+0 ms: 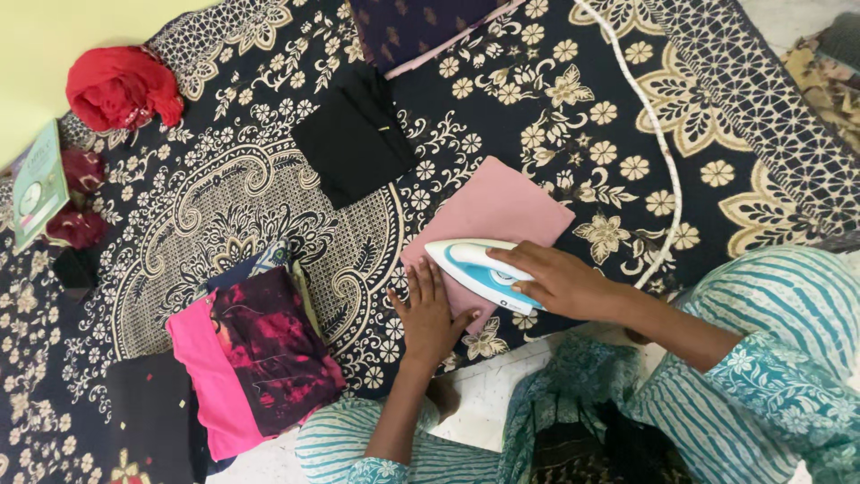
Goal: The person irons several folded garments on a patterned rug using a handheld electric iron. They smooth a dark patterned cloth, then a pink t-shirt, and finally a pink folded item, pressing each with the iron and adjusting the fabric with their hands.
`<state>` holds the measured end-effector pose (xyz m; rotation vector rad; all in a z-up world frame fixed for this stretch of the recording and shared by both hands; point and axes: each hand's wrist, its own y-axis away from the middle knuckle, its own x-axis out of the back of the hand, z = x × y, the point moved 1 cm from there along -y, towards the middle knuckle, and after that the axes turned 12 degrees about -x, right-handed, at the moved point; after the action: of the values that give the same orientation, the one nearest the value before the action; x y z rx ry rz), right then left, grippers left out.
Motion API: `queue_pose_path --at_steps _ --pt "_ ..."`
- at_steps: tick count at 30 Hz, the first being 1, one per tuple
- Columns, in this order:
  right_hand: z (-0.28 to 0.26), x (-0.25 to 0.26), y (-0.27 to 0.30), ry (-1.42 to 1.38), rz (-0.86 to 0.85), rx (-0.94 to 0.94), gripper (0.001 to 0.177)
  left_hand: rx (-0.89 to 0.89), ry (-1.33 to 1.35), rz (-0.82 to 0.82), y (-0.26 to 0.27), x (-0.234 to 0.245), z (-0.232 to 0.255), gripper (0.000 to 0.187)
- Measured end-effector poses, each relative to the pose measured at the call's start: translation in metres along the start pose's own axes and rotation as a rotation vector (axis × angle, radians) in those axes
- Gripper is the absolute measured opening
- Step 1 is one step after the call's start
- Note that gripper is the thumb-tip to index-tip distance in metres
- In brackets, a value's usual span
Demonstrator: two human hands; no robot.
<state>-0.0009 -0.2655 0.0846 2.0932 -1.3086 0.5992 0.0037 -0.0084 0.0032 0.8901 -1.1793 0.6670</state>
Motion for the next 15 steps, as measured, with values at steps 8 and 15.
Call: queue_pose_path --at_steps 8,15 --pt "0.008 0.026 -0.008 0.036 -0.067 -0.205 0.065 -0.006 -0.036 -0.017 0.001 0.000 0.000 0.121" --pt "0.036 0.048 -0.012 0.064 0.264 -0.188 0.068 0.001 -0.027 -0.035 0.001 0.002 0.000 0.121"
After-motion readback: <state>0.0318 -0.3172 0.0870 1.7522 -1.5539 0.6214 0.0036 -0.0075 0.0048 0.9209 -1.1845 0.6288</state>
